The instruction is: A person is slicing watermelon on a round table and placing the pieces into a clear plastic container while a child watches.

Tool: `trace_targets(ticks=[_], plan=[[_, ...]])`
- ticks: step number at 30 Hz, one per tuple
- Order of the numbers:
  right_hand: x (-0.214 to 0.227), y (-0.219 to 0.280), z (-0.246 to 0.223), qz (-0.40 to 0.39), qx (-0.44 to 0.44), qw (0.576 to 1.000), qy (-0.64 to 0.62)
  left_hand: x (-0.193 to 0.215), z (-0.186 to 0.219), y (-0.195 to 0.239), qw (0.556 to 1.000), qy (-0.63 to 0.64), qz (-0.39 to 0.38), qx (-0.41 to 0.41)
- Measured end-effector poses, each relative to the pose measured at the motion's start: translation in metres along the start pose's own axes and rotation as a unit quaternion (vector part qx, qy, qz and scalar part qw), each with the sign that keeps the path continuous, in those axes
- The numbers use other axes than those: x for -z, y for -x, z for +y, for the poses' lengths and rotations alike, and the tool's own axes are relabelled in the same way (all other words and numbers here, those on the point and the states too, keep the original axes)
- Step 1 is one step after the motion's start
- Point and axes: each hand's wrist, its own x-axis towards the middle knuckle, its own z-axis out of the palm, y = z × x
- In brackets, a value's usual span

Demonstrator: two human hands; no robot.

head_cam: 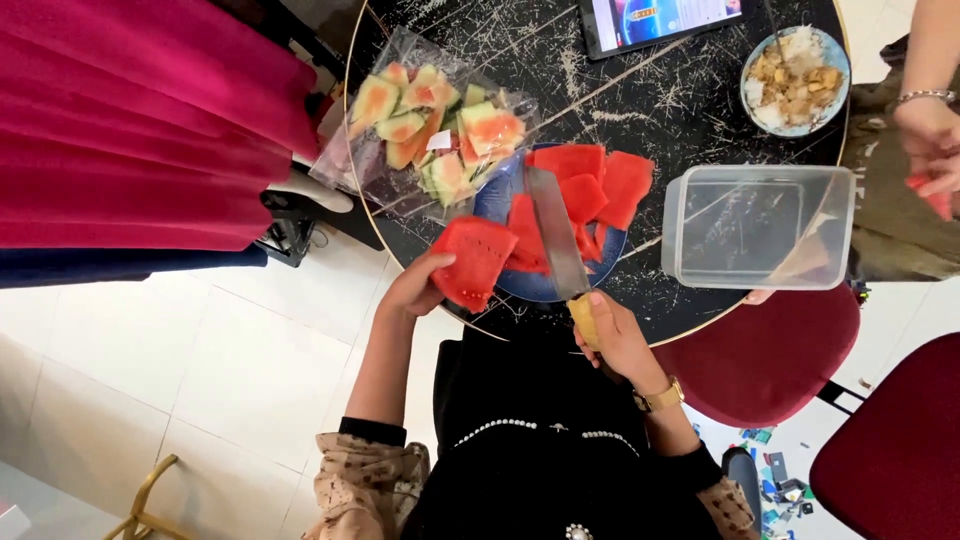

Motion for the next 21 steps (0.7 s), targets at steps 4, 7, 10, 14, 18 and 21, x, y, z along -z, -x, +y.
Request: trace_targets(ticks=[4, 7, 10, 14, 18, 21], plan=[[0.012, 0.013, 0.003, 0.018, 0.014, 1.000, -0.005, 0.011, -0.007, -0.016, 0.999, 0.001, -0.020, 0.029], [0.023, 0.025, -0.005, 0.042, 0.033, 0.999, -0.005, -0.034, 0.005, 0.002, 0.996, -0.044, -0.083, -0.014], [0.041, 0.040, -0.013, 0.067, 0.042, 0.997, 0.016, -0.059, -0.002, -0.008, 0.988, -0.053, -0.144, 0.001], [0.079, 0.063, 0.025, 0.125, 0.035, 0.988, 0.085, -0.058, -0.031, -0.066, 0.979, -0.066, -0.181, 0.071], [0.114, 0.093, 0.014, 0.158, -0.022, 0.964, 0.214, -0.050, -0.077, -0.150, 0.964, -0.144, -0.197, 0.107], [0.137, 0.112, 0.002, 0.158, -0.053, 0.942, 0.293, -0.123, -0.064, -0.125, 0.963, -0.187, -0.156, 0.112]])
